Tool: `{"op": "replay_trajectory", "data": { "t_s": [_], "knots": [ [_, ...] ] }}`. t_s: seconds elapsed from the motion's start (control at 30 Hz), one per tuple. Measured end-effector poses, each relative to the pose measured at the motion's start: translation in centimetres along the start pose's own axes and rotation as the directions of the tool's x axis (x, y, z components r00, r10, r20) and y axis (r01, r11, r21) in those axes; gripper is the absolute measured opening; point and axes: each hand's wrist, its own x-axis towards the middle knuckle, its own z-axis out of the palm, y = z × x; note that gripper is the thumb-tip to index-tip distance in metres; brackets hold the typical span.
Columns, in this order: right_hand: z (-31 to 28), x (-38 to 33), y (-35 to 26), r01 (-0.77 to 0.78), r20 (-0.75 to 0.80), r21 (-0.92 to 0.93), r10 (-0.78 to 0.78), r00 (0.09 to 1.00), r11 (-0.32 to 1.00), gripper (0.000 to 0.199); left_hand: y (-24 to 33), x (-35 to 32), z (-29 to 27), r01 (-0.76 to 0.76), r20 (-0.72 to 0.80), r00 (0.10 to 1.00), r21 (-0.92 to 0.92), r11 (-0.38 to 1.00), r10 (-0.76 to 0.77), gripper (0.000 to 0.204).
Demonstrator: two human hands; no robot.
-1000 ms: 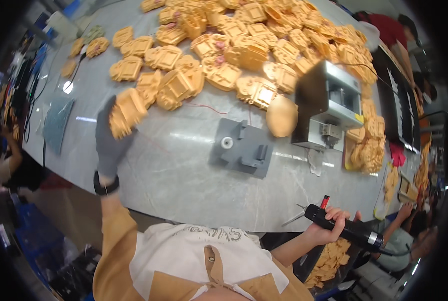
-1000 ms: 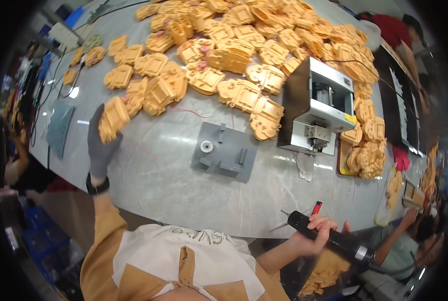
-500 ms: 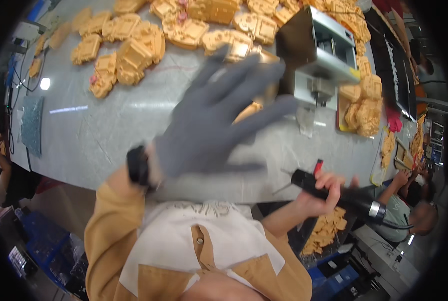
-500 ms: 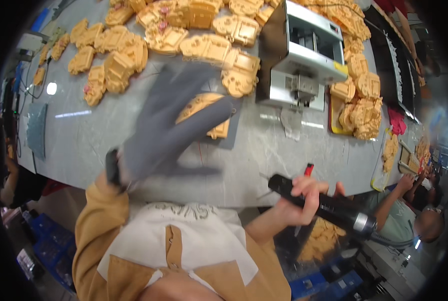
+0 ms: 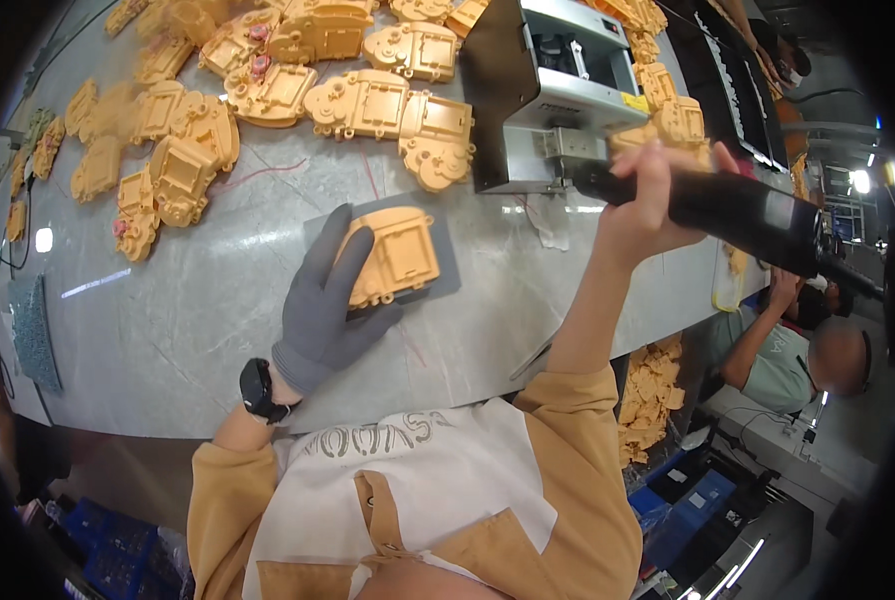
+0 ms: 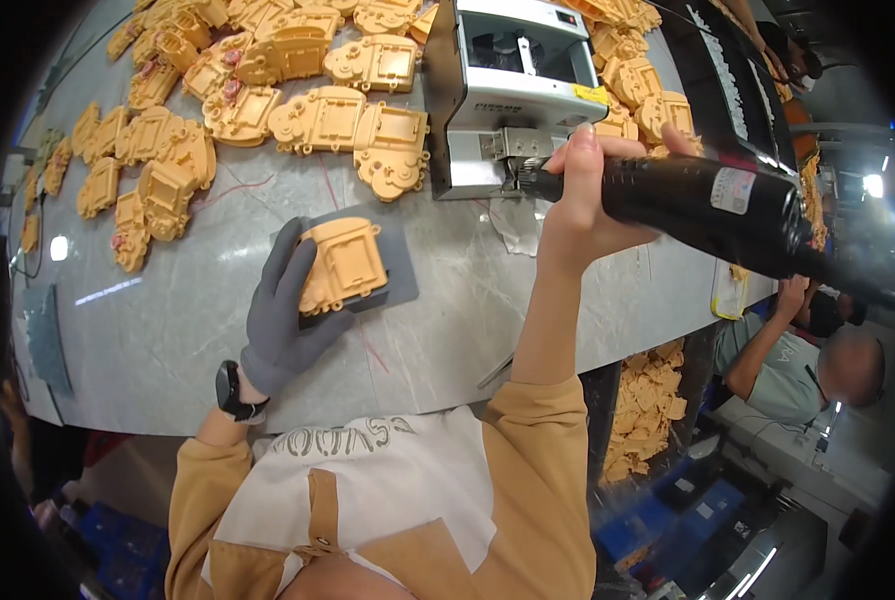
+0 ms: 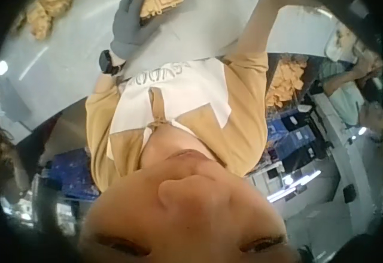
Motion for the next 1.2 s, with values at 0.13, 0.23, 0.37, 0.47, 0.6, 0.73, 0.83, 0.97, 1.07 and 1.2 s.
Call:
{"op": "replay_trajectory", "data": {
  "t_s": [0.13, 0.23, 0.37, 0.47, 0.6, 0.73, 0.83, 0.97, 1.07, 1.2],
  "knots": [
    [-1.2, -3.0, -3.7, -0.322, 0.189, 0.14, 0.294, 0.937, 0.936, 0.059, -1.1, -0.6, 0.6, 0.014, -0.013, 1.0, -0.141, 0.99, -0.016, 0.067],
    [-1.5, -5.6, -6.2, -0.132, 0.162, 0.252, 0.092, 0.983, 0.959, 0.068, -1.5, -0.2, 0.6, -0.004, -0.01, 1.0, -0.066, 0.998, 0.003, 0.065],
    [0.1, -1.9, -3.5, 0.091, -0.061, 0.188, -0.081, 0.995, 0.978, 0.063, -0.9, -0.1, -0.1, -0.052, -0.059, 0.997, -0.02, 0.998, 0.051, 0.062],
    [0.5, 0.6, -0.8, 0.107, -0.03, 0.017, -0.106, 0.994, 0.994, 0.054, -1.2, -0.6, -0.2, -0.067, -0.059, 0.996, -0.061, 0.996, 0.063, 0.06],
    [0.3, -1.0, 0.0, -0.118, 0.045, -0.014, 0.119, 0.992, 0.993, 0.054, -1.5, -1.6, 0.2, -0.034, -0.027, 0.999, -0.11, 0.993, 0.031, 0.06],
    [-1.8, -5.9, -2.4, -0.256, 0.097, 0.122, 0.245, 0.965, 0.959, 0.056, -2.2, -0.3, -0.1, -0.074, -0.003, 0.997, -0.173, 0.982, 0.075, 0.062],
    [-1.3, -5.6, -4.9, -0.11, 0.045, 0.195, 0.103, 0.994, 0.975, 0.062, -1.7, -0.8, -0.3, -0.049, 0.04, 0.998, -0.172, 0.984, 0.057, 0.062],
    [-1.1, -4.5, -6.3, -0.209, 0.073, 0.391, 0.196, 0.978, 0.896, 0.06, -0.9, -0.5, -0.5, -0.066, -0.017, 0.998, -0.131, 0.989, 0.064, 0.063],
    [-0.9, -5.4, -8.7, -0.365, 0.261, 0.596, 0.257, 0.93, 0.715, 0.044, 1.4, -0.1, -2.1, -0.105, -0.082, 0.992, -0.13, 0.986, 0.095, 0.056],
    [1.1, -7.3, -10.2, -0.43, 0.304, 0.832, 0.361, 0.882, 0.35, 0.05, 4.0, -0.1, -2.9, -0.111, 0.018, 0.991, -0.463, 0.88, 0.135, 0.052]
  ]
}}
